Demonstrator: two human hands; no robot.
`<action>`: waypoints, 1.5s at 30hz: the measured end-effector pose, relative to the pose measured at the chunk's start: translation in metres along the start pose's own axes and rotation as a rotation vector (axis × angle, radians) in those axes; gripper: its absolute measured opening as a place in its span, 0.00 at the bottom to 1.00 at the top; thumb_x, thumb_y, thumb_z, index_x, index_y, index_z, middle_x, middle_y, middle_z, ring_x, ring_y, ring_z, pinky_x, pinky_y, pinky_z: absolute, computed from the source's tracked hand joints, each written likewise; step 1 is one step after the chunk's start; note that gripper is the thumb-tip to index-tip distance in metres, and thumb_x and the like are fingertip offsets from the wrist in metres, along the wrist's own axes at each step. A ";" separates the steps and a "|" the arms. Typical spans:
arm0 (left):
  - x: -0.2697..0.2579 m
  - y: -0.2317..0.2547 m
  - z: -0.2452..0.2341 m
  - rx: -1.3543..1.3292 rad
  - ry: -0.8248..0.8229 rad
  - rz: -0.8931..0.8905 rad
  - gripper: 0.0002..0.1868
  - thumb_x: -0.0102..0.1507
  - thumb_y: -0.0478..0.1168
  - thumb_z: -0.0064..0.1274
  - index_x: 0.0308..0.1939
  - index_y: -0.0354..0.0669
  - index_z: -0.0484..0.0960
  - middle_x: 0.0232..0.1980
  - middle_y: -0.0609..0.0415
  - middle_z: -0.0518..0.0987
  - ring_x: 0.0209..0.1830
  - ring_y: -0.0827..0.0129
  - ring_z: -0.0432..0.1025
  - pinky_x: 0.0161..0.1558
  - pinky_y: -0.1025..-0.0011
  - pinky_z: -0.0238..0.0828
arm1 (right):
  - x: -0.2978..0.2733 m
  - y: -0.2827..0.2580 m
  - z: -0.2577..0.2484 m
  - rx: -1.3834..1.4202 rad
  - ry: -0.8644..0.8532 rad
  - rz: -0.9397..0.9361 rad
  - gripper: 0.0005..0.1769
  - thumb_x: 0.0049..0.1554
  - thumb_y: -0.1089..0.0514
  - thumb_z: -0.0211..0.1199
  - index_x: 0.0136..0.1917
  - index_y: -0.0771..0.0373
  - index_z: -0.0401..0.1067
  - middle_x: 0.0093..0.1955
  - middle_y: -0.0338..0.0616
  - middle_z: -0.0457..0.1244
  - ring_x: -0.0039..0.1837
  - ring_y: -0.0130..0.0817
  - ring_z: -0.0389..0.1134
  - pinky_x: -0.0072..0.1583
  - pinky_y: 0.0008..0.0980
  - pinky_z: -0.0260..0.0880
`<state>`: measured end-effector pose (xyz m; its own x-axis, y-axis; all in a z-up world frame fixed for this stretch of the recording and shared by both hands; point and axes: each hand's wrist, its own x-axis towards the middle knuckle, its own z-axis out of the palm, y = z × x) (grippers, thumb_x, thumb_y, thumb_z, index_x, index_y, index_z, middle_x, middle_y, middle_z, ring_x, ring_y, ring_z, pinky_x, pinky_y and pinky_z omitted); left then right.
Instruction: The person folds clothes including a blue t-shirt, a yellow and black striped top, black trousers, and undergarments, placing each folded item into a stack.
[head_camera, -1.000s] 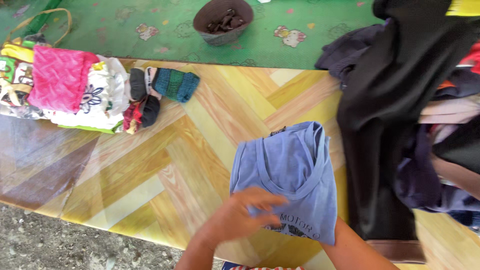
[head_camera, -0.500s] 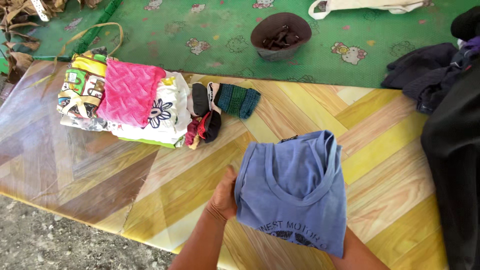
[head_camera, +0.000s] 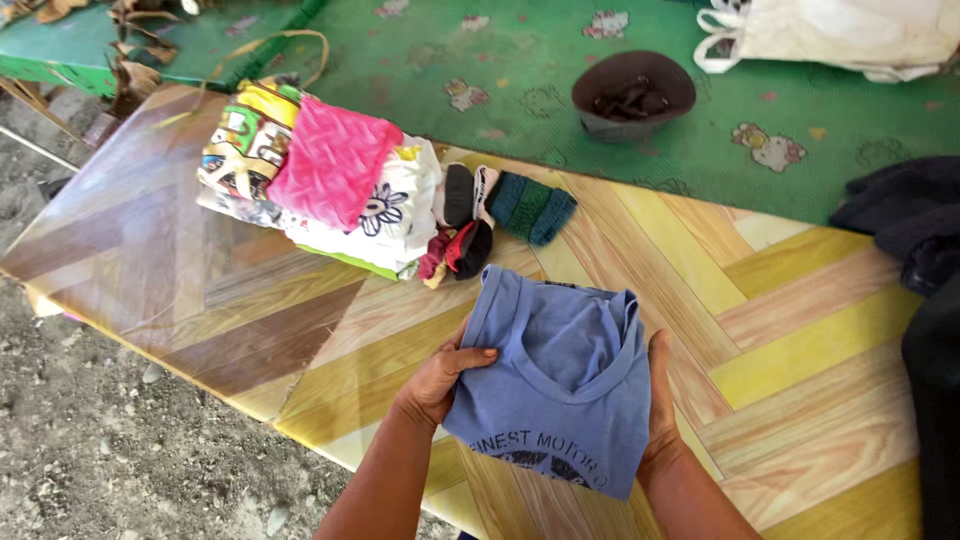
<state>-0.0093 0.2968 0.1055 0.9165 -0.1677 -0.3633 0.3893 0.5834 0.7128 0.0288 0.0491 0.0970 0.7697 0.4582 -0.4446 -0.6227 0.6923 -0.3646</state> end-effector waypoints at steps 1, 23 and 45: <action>-0.003 0.003 -0.003 -0.017 0.007 0.006 0.43 0.55 0.28 0.55 0.75 0.48 0.64 0.63 0.52 0.78 0.57 0.62 0.76 0.61 0.62 0.73 | 0.000 0.000 0.003 -0.006 -0.017 0.006 0.47 0.55 0.23 0.48 0.74 0.58 0.64 0.71 0.52 0.63 0.67 0.49 0.66 0.66 0.49 0.66; 0.055 0.290 -0.199 0.258 -0.018 0.322 0.45 0.56 0.26 0.57 0.78 0.42 0.62 0.66 0.51 0.76 0.64 0.63 0.71 0.65 0.63 0.67 | 0.220 0.104 0.211 -0.622 -0.147 -0.239 0.28 0.57 0.58 0.65 0.70 0.61 0.67 0.62 0.37 0.68 0.61 0.31 0.70 0.62 0.39 0.71; 0.133 0.343 -0.279 1.383 0.473 0.798 0.43 0.62 0.33 0.56 0.79 0.46 0.56 0.76 0.39 0.65 0.74 0.47 0.60 0.73 0.57 0.56 | 0.356 0.149 0.261 -1.402 0.339 -1.140 0.54 0.55 0.54 0.70 0.82 0.68 0.39 0.78 0.67 0.45 0.78 0.54 0.46 0.76 0.48 0.44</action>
<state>0.2207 0.6963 0.1347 0.9056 0.1967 0.3757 -0.1127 -0.7425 0.6603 0.2464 0.4609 0.0980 0.9045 -0.0872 0.4175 0.3378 -0.4514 -0.8259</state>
